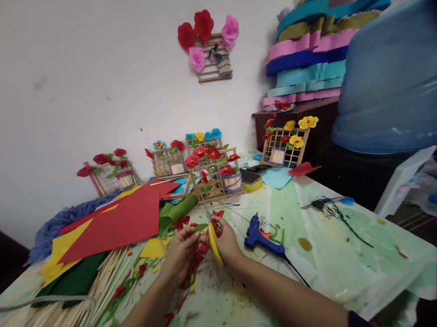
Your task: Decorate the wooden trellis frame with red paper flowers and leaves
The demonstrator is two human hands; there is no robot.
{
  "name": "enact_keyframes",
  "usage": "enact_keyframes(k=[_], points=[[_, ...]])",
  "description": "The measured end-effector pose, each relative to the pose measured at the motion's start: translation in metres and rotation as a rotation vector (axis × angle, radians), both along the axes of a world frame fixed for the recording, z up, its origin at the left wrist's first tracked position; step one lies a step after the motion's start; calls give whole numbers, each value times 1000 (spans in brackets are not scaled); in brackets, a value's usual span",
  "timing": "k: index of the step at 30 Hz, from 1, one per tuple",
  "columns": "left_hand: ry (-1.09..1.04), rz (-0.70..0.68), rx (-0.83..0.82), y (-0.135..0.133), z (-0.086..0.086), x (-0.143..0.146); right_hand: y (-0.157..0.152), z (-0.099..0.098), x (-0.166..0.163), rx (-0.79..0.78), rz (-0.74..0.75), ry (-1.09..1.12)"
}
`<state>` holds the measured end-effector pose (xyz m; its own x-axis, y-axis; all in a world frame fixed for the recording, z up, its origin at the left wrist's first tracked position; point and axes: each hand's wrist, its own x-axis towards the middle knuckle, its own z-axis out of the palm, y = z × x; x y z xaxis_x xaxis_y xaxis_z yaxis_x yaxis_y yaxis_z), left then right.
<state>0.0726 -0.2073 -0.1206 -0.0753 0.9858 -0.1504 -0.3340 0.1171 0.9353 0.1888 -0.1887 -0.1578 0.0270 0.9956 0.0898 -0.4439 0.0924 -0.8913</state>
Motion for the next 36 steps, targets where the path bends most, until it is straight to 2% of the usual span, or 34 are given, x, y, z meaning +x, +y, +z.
enact_keyframes(k=[4, 8, 11, 19, 36], points=[[-48, -75, 10, -8, -16, -4, 0, -5, 1, -18, -6, -34], [18, -143, 42, -10, -26, -5, -2, -5, 2, -35, 22, -54], [52, -144, 49, -10, -30, -5, -3, -5, 2, -21, 20, -72], [135, -169, 68, -10, -27, -7, 0, -11, 3, -31, 34, -109], [288, -112, 166, -10, -27, -9, -1, -6, 4, -35, 46, -85]])
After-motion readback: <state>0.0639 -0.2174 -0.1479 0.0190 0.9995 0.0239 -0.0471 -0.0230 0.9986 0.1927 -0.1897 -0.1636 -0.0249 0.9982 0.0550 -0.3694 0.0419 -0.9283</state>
